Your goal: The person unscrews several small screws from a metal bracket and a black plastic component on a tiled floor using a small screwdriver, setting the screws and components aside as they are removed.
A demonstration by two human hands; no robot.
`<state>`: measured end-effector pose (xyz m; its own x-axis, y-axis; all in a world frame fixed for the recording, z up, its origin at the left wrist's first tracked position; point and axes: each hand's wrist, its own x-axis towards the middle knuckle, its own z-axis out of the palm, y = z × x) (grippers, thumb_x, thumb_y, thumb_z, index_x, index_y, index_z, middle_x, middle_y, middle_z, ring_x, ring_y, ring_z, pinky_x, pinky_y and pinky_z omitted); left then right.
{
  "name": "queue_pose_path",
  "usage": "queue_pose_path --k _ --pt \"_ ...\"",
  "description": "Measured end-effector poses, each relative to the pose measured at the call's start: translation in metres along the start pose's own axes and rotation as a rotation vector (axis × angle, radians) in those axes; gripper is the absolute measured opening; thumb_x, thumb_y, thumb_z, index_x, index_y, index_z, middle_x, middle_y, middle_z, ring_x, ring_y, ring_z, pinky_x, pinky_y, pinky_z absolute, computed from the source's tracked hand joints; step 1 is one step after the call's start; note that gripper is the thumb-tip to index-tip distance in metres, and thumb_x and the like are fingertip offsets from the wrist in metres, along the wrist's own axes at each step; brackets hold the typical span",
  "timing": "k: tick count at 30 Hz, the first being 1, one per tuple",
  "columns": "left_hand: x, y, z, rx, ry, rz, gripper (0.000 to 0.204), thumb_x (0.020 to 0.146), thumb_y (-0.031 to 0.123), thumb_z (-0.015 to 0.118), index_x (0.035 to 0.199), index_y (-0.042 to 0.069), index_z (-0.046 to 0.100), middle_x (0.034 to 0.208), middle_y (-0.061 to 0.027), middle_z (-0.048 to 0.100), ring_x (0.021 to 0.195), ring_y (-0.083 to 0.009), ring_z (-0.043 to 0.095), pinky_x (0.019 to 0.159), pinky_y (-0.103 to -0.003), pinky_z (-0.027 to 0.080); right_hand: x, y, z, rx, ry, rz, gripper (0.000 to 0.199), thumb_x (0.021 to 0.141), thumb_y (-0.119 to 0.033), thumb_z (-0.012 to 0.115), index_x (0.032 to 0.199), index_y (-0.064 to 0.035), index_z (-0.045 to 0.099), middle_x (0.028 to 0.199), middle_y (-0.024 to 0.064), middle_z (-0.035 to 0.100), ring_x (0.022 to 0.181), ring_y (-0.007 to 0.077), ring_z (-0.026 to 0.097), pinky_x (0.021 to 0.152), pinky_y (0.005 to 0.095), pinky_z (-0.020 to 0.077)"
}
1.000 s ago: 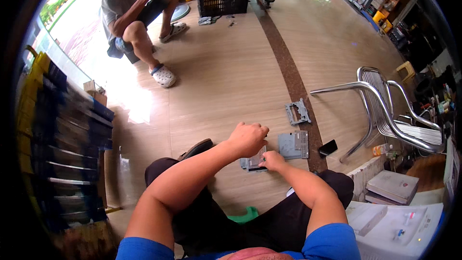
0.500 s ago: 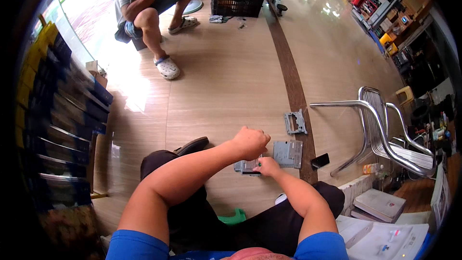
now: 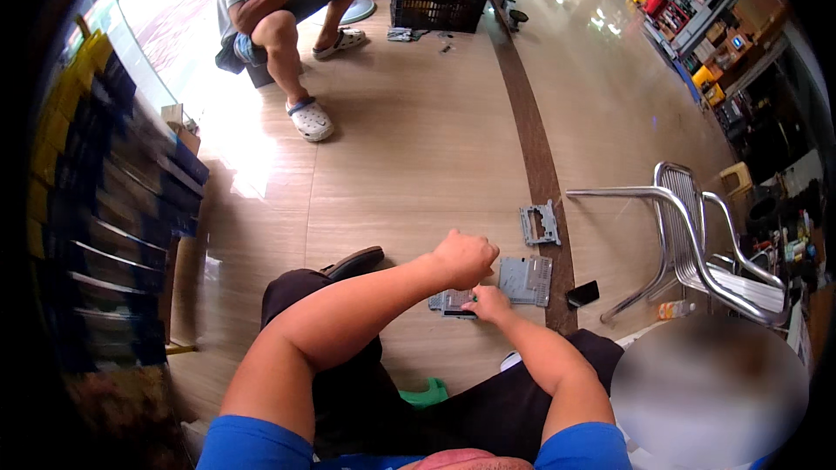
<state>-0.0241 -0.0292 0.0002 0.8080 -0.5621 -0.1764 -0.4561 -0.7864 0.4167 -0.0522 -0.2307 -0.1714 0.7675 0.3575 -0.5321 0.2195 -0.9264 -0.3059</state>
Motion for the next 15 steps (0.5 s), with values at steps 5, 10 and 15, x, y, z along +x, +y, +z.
queue_pose_path --k 5,10,15 --pt "-0.006 -0.003 -0.002 0.018 -0.034 -0.021 0.035 0.087 0.033 0.067 0.113 0.011 0.063 0.106 -0.0123 0.067 0.101 -0.0316 0.066 0.084 -0.047 0.049 -0.005 -0.001 0.008 -0.014 0.017 0.101 0.046 0.079 -0.047 0.074 0.103 -0.0080 0.068 0.100 0.0167 0.070 0.098 0.0359 0.066 0.084 0.0462 0.0522" --pt "0.000 -0.004 -0.001 0.028 -0.048 -0.024 0.037 0.087 0.034 0.067 0.116 0.011 0.062 0.103 -0.0143 0.067 0.093 -0.0330 0.067 0.079 -0.048 0.052 -0.007 0.024 0.025 0.109 0.064 0.100 0.053 0.080 -0.052 0.070 0.103 -0.0054 0.071 0.104 0.0201 0.068 0.099 0.0372 0.065 0.085 0.0464 0.0509" --pt "-0.019 -0.023 0.006 0.029 0.005 -0.075 0.027 0.089 0.030 0.064 0.108 0.010 0.066 0.098 -0.0141 0.070 0.092 -0.0336 0.068 0.075 -0.045 0.055 -0.005 0.001 -0.007 0.165 0.027 0.101 0.046 0.088 -0.046 0.059 0.095 -0.0008 0.065 0.106 0.0238 0.065 0.101 0.0406 0.061 0.085 0.0499 0.0485"
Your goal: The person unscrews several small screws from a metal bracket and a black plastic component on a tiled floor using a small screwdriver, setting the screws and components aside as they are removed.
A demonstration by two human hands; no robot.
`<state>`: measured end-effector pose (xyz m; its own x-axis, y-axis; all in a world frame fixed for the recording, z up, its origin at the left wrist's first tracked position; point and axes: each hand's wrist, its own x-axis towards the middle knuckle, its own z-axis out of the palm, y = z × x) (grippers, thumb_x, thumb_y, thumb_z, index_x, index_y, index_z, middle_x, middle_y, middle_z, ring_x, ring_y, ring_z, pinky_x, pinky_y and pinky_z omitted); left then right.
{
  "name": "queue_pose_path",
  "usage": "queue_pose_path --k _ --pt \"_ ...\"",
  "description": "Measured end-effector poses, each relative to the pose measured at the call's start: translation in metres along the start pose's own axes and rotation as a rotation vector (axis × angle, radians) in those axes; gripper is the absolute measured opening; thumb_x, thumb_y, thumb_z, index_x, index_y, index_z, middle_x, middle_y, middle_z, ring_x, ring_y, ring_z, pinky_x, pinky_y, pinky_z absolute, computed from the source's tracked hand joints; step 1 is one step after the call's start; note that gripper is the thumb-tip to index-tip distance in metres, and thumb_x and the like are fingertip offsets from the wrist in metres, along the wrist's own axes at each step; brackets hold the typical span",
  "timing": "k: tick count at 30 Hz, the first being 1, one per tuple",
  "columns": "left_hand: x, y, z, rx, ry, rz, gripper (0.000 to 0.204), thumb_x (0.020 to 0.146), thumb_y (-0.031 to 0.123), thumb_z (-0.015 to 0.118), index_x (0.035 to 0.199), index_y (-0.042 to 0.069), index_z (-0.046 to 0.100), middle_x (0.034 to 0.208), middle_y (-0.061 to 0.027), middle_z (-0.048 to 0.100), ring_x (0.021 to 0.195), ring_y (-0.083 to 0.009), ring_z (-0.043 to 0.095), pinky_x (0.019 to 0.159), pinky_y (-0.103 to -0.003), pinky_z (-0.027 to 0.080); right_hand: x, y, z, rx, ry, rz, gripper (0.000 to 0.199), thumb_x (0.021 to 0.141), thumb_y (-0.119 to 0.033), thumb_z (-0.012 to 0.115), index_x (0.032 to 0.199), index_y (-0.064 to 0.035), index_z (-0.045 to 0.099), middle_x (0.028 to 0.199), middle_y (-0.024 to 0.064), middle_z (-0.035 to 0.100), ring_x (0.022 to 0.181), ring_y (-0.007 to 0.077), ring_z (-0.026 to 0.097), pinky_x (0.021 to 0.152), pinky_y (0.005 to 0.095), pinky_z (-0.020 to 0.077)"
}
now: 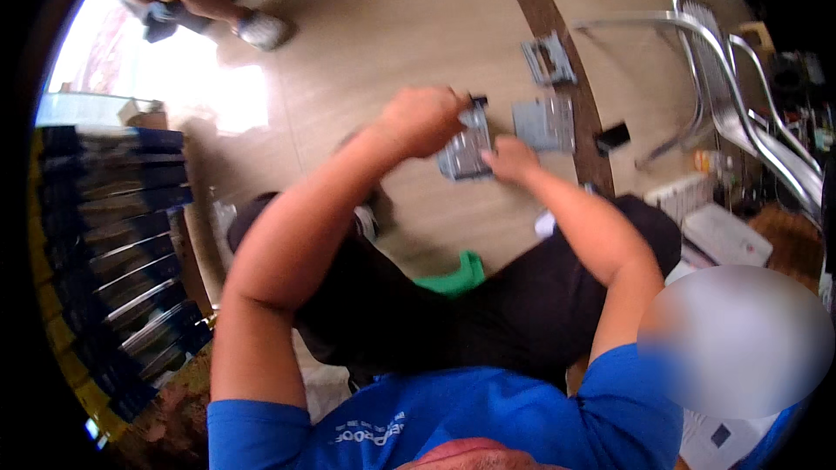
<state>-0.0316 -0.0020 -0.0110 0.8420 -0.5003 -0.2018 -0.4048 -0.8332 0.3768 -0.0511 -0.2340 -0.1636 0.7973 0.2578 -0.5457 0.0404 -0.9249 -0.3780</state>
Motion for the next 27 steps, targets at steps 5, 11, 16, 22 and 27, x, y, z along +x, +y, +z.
queue_pose_path --k 5,11,16,22,27 --pt "-0.011 0.005 -0.006 -0.023 -0.176 -0.030 0.041 0.088 0.026 0.067 0.124 0.007 0.061 0.114 -0.0178 0.066 0.104 -0.0361 0.064 0.091 -0.045 0.051 -0.039 -0.025 -0.068 0.099 0.223 -0.099 0.025 0.093 -0.027 0.060 0.100 -0.0026 0.065 0.094 0.0199 0.067 0.091 0.0390 0.063 0.080 0.0445 0.0500" --pt "-0.024 -0.004 -0.005 0.046 -0.286 -0.093 0.044 0.088 0.025 0.068 0.127 0.007 0.058 0.117 -0.0162 0.065 0.108 -0.0345 0.062 0.093 -0.043 0.050 -0.117 -0.049 -0.128 0.107 0.420 -0.306 0.025 0.091 -0.029 0.066 0.096 -0.0039 0.068 0.089 0.0168 0.066 0.081 0.0368 0.064 0.073 0.0437 0.0507" --pt "-0.023 0.001 0.002 0.052 -0.321 -0.058 0.044 0.087 0.024 0.069 0.125 0.006 0.058 0.112 -0.0153 0.065 0.106 -0.0341 0.062 0.091 -0.044 0.050 -0.118 -0.035 -0.099 0.170 0.274 -0.189 0.026 0.088 -0.030 0.069 0.091 -0.0038 0.067 0.092 0.0169 0.067 0.082 0.0366 0.065 0.070 0.0432 0.0506" --pt "-0.029 0.003 0.015 0.044 -0.119 0.077 0.027 0.087 0.026 0.070 0.100 0.004 0.062 0.095 -0.0167 0.067 0.093 -0.0346 0.066 0.079 -0.045 0.053 -0.099 -0.011 -0.054 0.108 0.197 -0.381 0.021 0.091 -0.013 0.063 0.109 -0.0047 0.061 0.097 0.0191 0.066 0.091 0.0386 0.064 0.077 0.0436 0.0509" --pt "-0.037 0.005 0.010 0.054 -0.275 0.041 0.037 0.085 0.023 0.071 0.115 0.005 0.060 0.107 -0.0148 0.065 0.101 -0.0343 0.063 0.088 -0.044 0.050 -0.095 0.008 -0.047 0.083 0.182 -0.369 0.021 0.091 -0.010 0.061 0.111 -0.0050 0.060 0.101 0.0181 0.064 0.093 0.0383 0.063 0.078 0.0434 0.0511"
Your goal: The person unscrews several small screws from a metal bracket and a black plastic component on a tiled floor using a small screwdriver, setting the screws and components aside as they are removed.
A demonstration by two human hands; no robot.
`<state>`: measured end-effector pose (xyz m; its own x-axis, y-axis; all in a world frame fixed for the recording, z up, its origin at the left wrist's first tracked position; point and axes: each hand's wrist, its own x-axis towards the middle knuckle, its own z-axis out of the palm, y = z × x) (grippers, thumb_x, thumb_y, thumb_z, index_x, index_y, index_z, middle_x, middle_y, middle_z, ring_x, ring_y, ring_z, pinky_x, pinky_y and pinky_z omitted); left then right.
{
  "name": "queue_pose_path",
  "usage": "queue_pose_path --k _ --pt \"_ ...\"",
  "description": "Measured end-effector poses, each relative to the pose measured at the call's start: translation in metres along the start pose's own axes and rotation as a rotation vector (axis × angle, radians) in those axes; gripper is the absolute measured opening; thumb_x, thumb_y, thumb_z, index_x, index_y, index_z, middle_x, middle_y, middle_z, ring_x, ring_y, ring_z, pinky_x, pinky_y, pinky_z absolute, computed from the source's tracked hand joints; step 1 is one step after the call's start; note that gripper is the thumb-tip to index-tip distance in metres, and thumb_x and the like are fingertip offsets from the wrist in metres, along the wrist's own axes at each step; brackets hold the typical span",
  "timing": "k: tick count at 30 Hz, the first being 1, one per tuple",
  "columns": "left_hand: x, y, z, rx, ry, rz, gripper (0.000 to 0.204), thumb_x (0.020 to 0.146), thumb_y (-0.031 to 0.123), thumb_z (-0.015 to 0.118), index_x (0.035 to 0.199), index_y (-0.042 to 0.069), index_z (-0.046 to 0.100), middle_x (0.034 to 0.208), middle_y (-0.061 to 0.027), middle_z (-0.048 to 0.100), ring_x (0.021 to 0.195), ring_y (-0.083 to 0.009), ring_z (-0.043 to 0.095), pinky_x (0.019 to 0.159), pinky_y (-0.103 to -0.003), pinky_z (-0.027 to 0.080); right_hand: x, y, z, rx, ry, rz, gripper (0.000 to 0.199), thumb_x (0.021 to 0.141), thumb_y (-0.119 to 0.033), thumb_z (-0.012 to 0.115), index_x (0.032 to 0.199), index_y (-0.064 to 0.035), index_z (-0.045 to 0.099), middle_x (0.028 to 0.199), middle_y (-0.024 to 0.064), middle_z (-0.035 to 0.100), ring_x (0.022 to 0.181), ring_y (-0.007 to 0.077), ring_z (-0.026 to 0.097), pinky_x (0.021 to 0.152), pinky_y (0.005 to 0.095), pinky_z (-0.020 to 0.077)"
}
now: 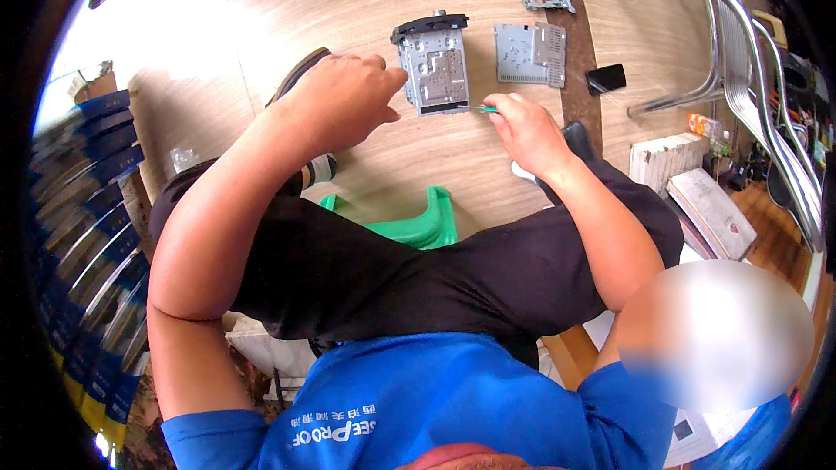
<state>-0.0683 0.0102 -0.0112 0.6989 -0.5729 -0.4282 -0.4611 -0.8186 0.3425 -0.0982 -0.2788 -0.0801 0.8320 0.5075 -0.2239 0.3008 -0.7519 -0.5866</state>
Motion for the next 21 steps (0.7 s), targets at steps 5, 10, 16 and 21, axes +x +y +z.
queue_pose_path --k 5,10,16,21 --pt "0.000 -0.004 0.005 -0.030 -0.020 -0.016 0.044 0.084 0.021 0.072 0.122 0.005 0.058 0.114 -0.0147 0.064 0.106 -0.0342 0.061 0.092 -0.043 0.049 0.004 0.005 0.007 -0.047 0.005 -0.024 0.021 0.092 -0.010 0.058 0.113 -0.0050 0.059 0.098 0.0168 0.063 0.092 0.0381 0.062 0.078 0.0452 0.0506" --pt "0.007 0.002 -0.004 -0.044 -0.043 -0.011 0.044 0.083 0.020 0.072 0.122 0.005 0.058 0.113 -0.0152 0.064 0.106 -0.0343 0.062 0.092 -0.043 0.049 0.007 0.005 0.012 -0.146 -0.023 -0.074 0.023 0.092 -0.011 0.057 0.114 -0.0065 0.058 0.094 0.0154 0.061 0.091 0.0364 0.061 0.077 0.0453 0.0500" --pt "0.007 0.005 -0.003 -0.016 0.003 0.019 0.044 0.082 0.021 0.073 0.120 0.007 0.059 0.109 -0.0137 0.064 0.101 -0.0336 0.063 0.090 -0.043 0.049 0.016 0.005 0.019 -0.188 -0.039 -0.088 0.023 0.091 -0.011 0.057 0.113 -0.0055 0.058 0.092 0.0152 0.060 0.090 0.0355 0.061 0.077 0.0455 0.0498" --pt "0.006 0.004 -0.002 -0.002 0.034 0.030 0.044 0.081 0.022 0.073 0.120 0.007 0.059 0.106 -0.0123 0.065 0.099 -0.0329 0.063 0.091 -0.043 0.048 0.020 0.003 0.023 -0.225 -0.072 -0.072 0.023 0.091 -0.012 0.057 0.113 -0.0048 0.058 0.093 0.0153 0.061 0.092 0.0350 0.062 0.078 0.0451 0.0503"
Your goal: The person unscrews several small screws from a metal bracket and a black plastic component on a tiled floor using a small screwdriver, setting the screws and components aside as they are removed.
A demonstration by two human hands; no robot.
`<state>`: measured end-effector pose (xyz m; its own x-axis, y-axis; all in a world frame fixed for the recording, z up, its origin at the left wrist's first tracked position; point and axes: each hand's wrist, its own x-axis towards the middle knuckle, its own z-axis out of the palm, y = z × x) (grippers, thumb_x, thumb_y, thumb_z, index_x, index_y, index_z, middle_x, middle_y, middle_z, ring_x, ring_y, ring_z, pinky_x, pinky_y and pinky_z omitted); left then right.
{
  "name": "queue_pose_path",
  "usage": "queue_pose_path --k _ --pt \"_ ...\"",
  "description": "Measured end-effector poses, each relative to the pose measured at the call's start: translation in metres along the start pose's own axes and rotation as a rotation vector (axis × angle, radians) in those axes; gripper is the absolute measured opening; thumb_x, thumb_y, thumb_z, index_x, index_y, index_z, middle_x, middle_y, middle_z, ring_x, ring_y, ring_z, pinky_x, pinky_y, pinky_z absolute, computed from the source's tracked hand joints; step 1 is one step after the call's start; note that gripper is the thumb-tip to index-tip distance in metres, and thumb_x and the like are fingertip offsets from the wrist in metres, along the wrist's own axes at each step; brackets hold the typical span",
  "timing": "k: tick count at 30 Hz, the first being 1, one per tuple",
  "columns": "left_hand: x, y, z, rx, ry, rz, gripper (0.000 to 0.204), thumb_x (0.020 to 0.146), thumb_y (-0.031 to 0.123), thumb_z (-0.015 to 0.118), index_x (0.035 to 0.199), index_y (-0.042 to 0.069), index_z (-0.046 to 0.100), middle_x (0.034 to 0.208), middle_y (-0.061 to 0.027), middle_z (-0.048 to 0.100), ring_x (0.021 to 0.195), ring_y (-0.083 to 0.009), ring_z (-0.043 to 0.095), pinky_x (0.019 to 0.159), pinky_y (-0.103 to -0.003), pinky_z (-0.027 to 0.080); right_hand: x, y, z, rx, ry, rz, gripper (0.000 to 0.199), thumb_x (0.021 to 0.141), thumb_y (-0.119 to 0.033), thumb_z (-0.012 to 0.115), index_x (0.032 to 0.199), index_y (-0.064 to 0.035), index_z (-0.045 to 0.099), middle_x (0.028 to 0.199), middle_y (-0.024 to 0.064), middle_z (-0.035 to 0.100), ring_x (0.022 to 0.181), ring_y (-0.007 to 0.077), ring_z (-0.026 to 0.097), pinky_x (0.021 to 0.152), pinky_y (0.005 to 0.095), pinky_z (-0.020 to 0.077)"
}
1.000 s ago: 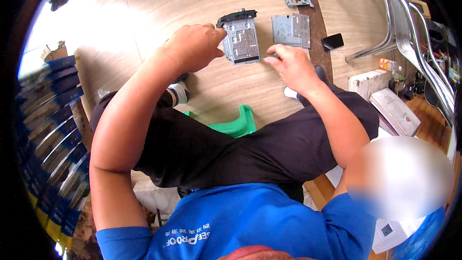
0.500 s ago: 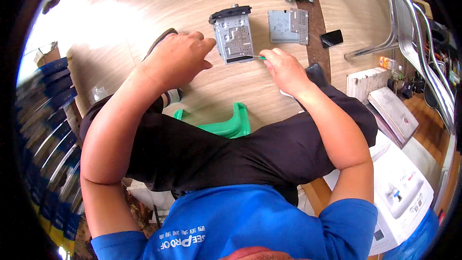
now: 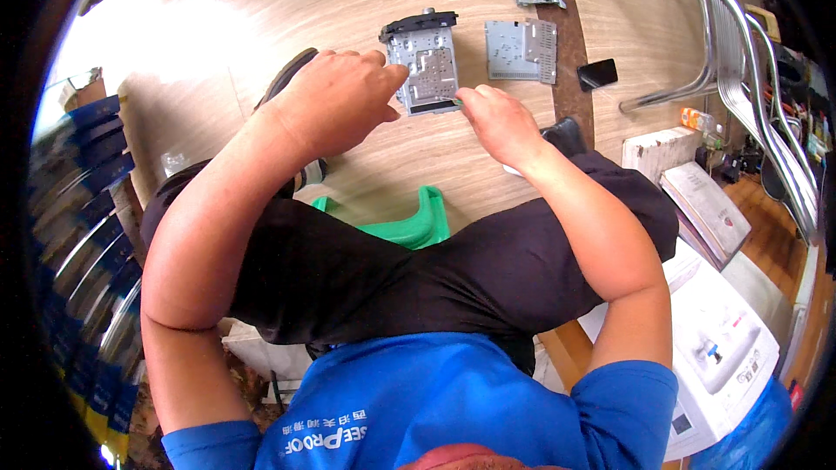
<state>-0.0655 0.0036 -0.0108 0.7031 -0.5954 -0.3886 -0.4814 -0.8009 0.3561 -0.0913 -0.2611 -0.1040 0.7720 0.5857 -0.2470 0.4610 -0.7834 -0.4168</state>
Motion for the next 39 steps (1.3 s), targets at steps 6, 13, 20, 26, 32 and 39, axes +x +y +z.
queue_pose_path --k 6,13,20,26,32,39 --pt "-0.004 -0.001 0.000 0.007 0.000 -0.015 0.043 0.081 0.022 0.073 0.119 0.007 0.059 0.104 -0.0122 0.065 0.100 -0.0320 0.063 0.091 -0.043 0.048 0.005 -0.004 0.002 0.018 -0.006 0.011 0.011 0.091 -0.009 0.048 0.098 -0.0051 0.055 0.093 0.0168 0.062 0.095 0.0356 0.062 0.080 0.0475 0.0509" --pt "-0.007 -0.006 0.002 -0.014 0.024 -0.007 0.040 0.081 0.022 0.073 0.116 0.006 0.059 0.102 -0.0132 0.065 0.098 -0.0326 0.064 0.088 -0.043 0.050 0.007 -0.006 -0.001 -0.055 -0.056 -0.019 0.023 0.090 -0.010 0.056 0.111 -0.0052 0.061 0.093 0.0142 0.061 0.093 0.0340 0.061 0.080 0.0447 0.0506" --pt "-0.006 -0.005 -0.001 -0.002 0.033 0.012 0.033 0.082 0.023 0.073 0.107 0.006 0.059 0.098 -0.0141 0.065 0.093 -0.0331 0.066 0.082 -0.044 0.052 0.003 -0.017 -0.007 -0.055 -0.061 -0.127 0.014 0.089 -0.009 0.051 0.099 -0.0059 0.060 0.090 0.0145 0.061 0.092 0.0344 0.062 0.079 0.0457 0.0525" --pt "-0.006 -0.006 0.001 -0.002 0.041 0.032 0.032 0.081 0.025 0.075 0.102 0.005 0.059 0.094 -0.0148 0.065 0.090 -0.0332 0.066 0.080 -0.043 0.052 -0.003 -0.024 -0.006 -0.107 -0.128 -0.136 0.013 0.087 -0.008 0.054 0.098 -0.0059 0.059 0.092 0.0141 0.061 0.094 0.0343 0.062 0.079 0.0456 0.0524" --pt "-0.003 -0.003 -0.001 0.001 0.005 0.026 0.032 0.083 0.025 0.074 0.104 0.005 0.060 0.094 -0.0151 0.066 0.091 -0.0326 0.067 0.081 -0.043 0.052 0.001 -0.021 0.001 0.041 -0.072 0.027 0.011 0.089 -0.011 0.052 0.096 -0.0045 0.058 0.088 0.0170 0.061 0.094 0.0364 0.062 0.079 0.0472 0.0511" --pt "-0.002 -0.002 -0.003 0.009 -0.020 0.023 0.032 0.083 0.026 0.074 0.104 0.005 0.060 0.095 -0.0145 0.066 0.091 -0.0317 0.067 0.079 -0.042 0.053 0.003 -0.011 0.001 -0.053 -0.067 -0.007 0.019 0.091 -0.016 0.058 0.107 -0.0061 0.058 0.092 0.0160 0.063 0.092 0.0364 0.063 0.076 0.0478 0.0502"
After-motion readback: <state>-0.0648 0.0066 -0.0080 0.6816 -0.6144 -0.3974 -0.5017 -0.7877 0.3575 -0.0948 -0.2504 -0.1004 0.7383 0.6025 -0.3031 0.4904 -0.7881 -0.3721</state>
